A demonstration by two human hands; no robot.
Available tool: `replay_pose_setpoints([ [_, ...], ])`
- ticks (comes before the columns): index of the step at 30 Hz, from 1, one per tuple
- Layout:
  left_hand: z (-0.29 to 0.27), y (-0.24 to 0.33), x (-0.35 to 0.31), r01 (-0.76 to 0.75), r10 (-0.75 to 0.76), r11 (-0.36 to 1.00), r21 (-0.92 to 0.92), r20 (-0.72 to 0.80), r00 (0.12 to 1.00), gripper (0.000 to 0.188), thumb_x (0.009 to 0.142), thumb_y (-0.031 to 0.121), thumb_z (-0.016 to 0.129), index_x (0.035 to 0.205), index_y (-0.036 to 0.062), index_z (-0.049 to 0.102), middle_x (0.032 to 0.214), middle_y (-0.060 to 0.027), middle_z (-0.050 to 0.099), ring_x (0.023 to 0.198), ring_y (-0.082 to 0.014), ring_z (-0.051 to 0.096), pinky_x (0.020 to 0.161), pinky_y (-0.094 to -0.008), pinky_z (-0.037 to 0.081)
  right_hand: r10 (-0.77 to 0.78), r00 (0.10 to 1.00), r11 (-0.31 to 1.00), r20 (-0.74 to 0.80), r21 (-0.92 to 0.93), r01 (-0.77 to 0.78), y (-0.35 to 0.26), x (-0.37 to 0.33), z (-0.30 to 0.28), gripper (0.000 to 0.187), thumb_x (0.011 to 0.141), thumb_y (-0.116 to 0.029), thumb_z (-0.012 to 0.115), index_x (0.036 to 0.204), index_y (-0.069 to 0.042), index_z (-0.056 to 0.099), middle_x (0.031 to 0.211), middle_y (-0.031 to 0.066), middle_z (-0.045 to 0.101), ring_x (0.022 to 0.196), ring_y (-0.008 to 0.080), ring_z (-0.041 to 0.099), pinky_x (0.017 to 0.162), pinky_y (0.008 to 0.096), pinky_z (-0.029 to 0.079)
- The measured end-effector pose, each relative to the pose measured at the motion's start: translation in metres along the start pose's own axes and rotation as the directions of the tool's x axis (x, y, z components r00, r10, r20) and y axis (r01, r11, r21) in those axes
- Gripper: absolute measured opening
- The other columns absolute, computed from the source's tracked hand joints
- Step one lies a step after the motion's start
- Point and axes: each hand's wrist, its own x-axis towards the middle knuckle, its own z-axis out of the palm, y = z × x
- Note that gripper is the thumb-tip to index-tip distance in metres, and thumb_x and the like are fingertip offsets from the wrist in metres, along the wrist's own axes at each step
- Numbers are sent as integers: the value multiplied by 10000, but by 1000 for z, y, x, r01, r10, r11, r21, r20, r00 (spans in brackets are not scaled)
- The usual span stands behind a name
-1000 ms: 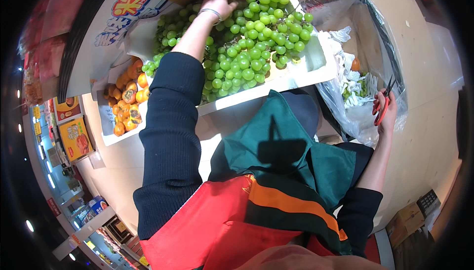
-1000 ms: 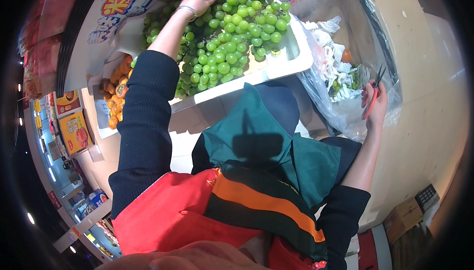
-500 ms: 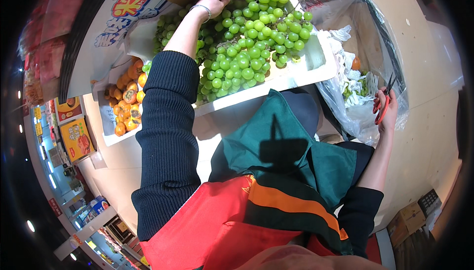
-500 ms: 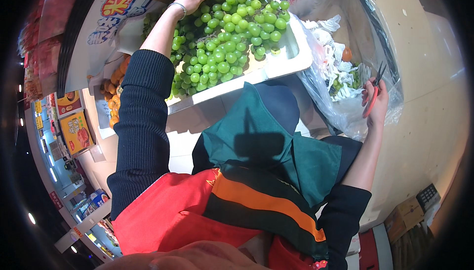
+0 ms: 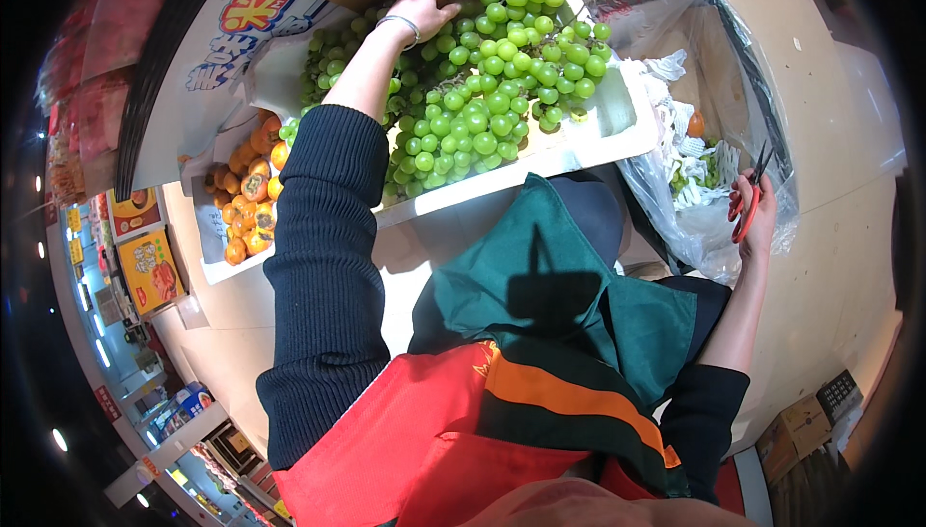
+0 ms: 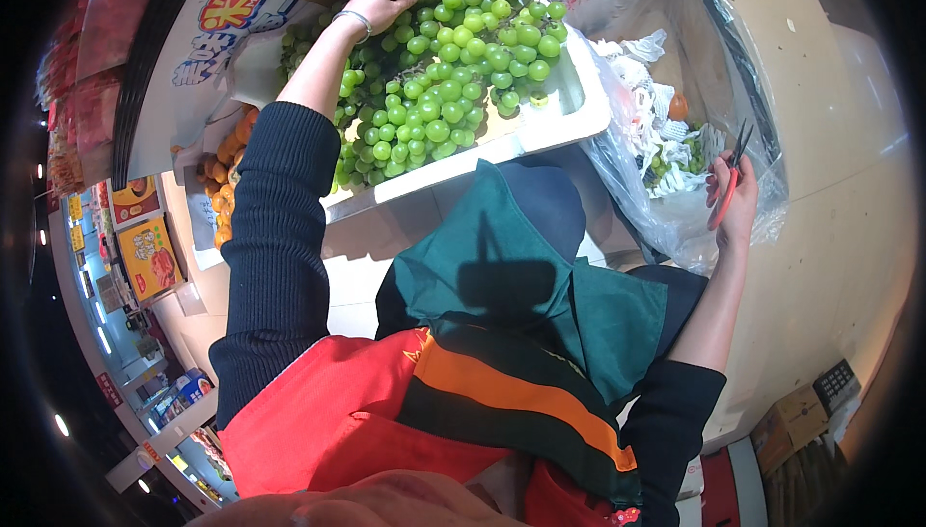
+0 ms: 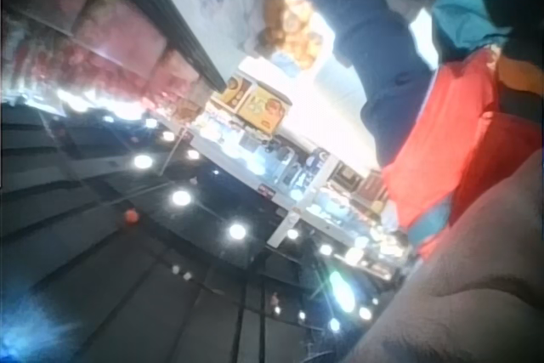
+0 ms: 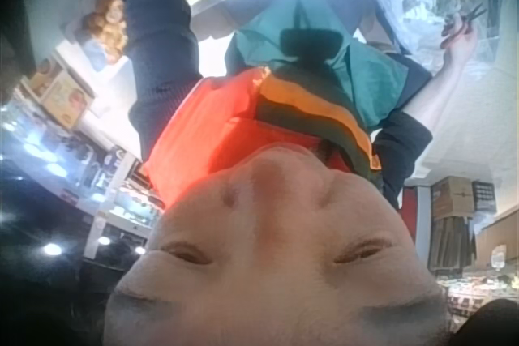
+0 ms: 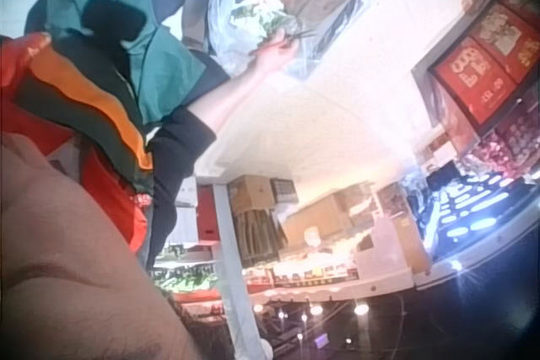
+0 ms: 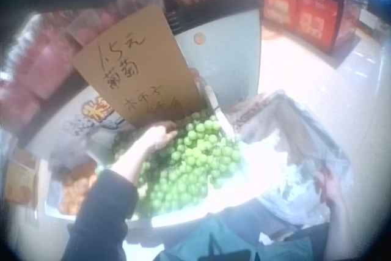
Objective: The person uses red-handled scissors to trim stems and unwanted parts from bunches of green grapes. They repeatedly pick up grape bunches from a white tray, cut the stems, and place the trimmed bunches back into the tray.
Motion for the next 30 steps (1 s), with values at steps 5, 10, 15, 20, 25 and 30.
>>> replay_pose_setpoints([
  [5, -8, 13, -32, -115, 139, 977, 180, -128, 982, 411, 844, 334, 636, 1210, 152, 596, 1169, -140, 605, 1117, -323, 545, 977, -395, 433, -5, 1000, 1000, -19, -24, 5, 2, 1, -1, 172, 915, -179, 603, 1019, -53, 548, 769, 18, 589, 589, 53, 519, 454, 184, 387],
  [10, -1, 42, -88, -385, 411, 911, 148, -254, 875, 256, 822, 282, 671, 1029, 132, 657, 982, -74, 598, 957, -259, 542, 858, -380, 436, -1, 1000, 1000, -18, -14, 1, 2, 0, -1, 172, 916, -180, 601, 1015, -51, 546, 762, 15, 582, 588, 53, 517, 452, 184, 387],
  [15, 16, 84, -110, -343, 344, 939, 34, -34, 938, 395, 814, 473, 637, 1020, 136, 660, 957, -78, 619, 950, -256, 556, 854, -380, 405, -23, 999, 999, -22, -44, 22, 2, -2, 2, 166, 918, -186, 599, 1012, -59, 550, 751, 12, 580, 584, 51, 513, 452, 186, 385],
  [20, 24, 99, -113, -237, 237, 971, -22, 121, 964, 461, 801, 471, 628, 1127, 146, 620, 1026, -119, 631, 1002, -281, 592, 878, -393, 438, -31, 999, 1000, -37, -6, 31, 5, -4, -3, 173, 917, -206, 604, 1006, -66, 555, 719, -2, 574, 577, 52, 512, 455, 189, 384],
  [25, 21, 81, -109, -129, 179, 957, -262, 180, 967, 427, 772, 372, 704, 1100, 108, 633, 934, -110, 642, 758, -213, 612, 702, -340, 499, -39, 998, 999, -43, -40, 37, 5, -3, -4, 184, 913, -213, 611, 1008, -66, 556, 720, -2, 572, 575, 53, 510, 456, 189, 384],
  [30, 27, 78, -106, -170, 222, 932, -320, 132, 966, 445, 777, 391, 716, 1081, 76, 637, 925, -102, 674, 700, -189, 617, 718, -325, 501, -37, 999, 999, -20, 20, 38, 5, -2, -3, 180, 910, -211, 614, 1001, -68, 555, 725, -3, 572, 578, 52, 509, 457, 188, 384],
])
